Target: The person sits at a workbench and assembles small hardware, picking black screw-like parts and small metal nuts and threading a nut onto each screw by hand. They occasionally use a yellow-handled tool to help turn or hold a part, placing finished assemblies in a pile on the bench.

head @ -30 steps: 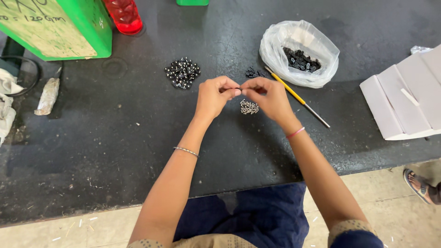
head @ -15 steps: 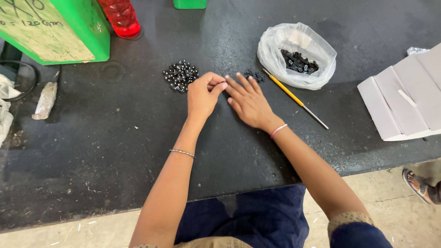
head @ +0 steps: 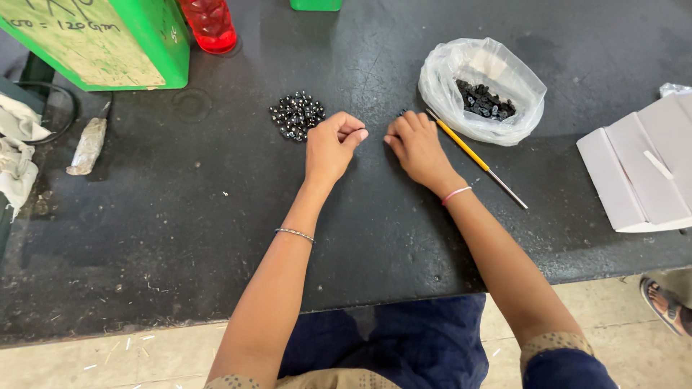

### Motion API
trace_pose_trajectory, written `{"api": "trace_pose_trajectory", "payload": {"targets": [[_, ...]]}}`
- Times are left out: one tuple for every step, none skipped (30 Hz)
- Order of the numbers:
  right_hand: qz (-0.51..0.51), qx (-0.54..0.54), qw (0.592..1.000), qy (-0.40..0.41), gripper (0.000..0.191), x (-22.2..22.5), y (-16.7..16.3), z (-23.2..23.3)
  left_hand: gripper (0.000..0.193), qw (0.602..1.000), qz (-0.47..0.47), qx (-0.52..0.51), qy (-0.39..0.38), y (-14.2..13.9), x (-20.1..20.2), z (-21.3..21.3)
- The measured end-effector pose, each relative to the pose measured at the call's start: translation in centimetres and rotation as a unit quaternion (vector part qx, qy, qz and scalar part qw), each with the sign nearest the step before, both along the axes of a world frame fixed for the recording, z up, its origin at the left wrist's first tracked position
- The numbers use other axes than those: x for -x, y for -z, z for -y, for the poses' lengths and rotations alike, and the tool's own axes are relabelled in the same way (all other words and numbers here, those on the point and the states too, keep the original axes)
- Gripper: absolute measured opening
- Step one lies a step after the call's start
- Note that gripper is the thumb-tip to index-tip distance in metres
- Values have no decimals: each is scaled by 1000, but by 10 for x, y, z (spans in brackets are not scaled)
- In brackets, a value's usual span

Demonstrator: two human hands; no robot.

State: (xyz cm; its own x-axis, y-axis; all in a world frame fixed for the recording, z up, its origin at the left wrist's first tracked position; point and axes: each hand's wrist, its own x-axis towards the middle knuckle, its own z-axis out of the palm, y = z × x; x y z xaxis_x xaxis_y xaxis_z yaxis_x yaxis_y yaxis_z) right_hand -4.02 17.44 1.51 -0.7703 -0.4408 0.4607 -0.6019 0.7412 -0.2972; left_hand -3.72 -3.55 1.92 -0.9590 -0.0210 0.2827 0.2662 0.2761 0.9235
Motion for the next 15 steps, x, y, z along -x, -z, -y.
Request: {"api": "trace_pose_trajectory", "payload": {"targets": [[-7, 12, 1000, 6, 12, 1, 1, -2, 11, 1000, 6, -14, 6, 2, 0, -1], [-15, 23, 1000, 13, 11, 1, 1, -5, 11, 999, 11, -29, 14, 4, 0, -2], [-23, 35, 999, 20, 11, 2, 0, -8, 10, 999, 16, -43, 22, 6, 1, -4], [-34, 65, 997, 36, 8, 3, -2, -12, 10, 997, 35, -61, 25, 7, 2, -5], [-43, 94, 993, 52, 6, 3, -5, -18, 10, 995, 55, -79, 28, 9, 2, -8], [-53, 122, 989, 67, 4, 2, -8, -22, 10, 992, 76, -98, 31, 11, 1, -10], [-15, 155, 984, 84, 4, 0, -11, -27, 9, 989, 86, -111, 34, 13, 1, -12], [22, 189, 977, 101, 5, -3, -14, -32, 9, 987, 97, -124, 38, 15, 0, -12], [60, 222, 966, 118, 6, -6, -17, -36, 9, 984, 107, -137, 43, 16, -1, -12], [63, 220, 966, 122, 8, -10, -18, -37, 10, 982, 108, -145, 47, 17, -1, -13], [67, 217, 966, 124, 9, -14, -20, -38, 11, 981, 109, -153, 50, 17, -1, -13], [70, 215, 966, 126, 11, -17, -21, -37, 11, 979, 110, -161, 52, 18, -1, -14], [70, 192, 970, 132, 11, -19, -21, -35, 11, 980, 114, -155, 50, 18, -2, -14], [71, 170, 973, 138, 12, -21, -21, -31, 12, 981, 118, -148, 46, 19, -3, -14], [72, 147, 976, 143, 12, -22, -20, -27, 15, 981, 123, -143, 43, 19, -4, -14]]}}
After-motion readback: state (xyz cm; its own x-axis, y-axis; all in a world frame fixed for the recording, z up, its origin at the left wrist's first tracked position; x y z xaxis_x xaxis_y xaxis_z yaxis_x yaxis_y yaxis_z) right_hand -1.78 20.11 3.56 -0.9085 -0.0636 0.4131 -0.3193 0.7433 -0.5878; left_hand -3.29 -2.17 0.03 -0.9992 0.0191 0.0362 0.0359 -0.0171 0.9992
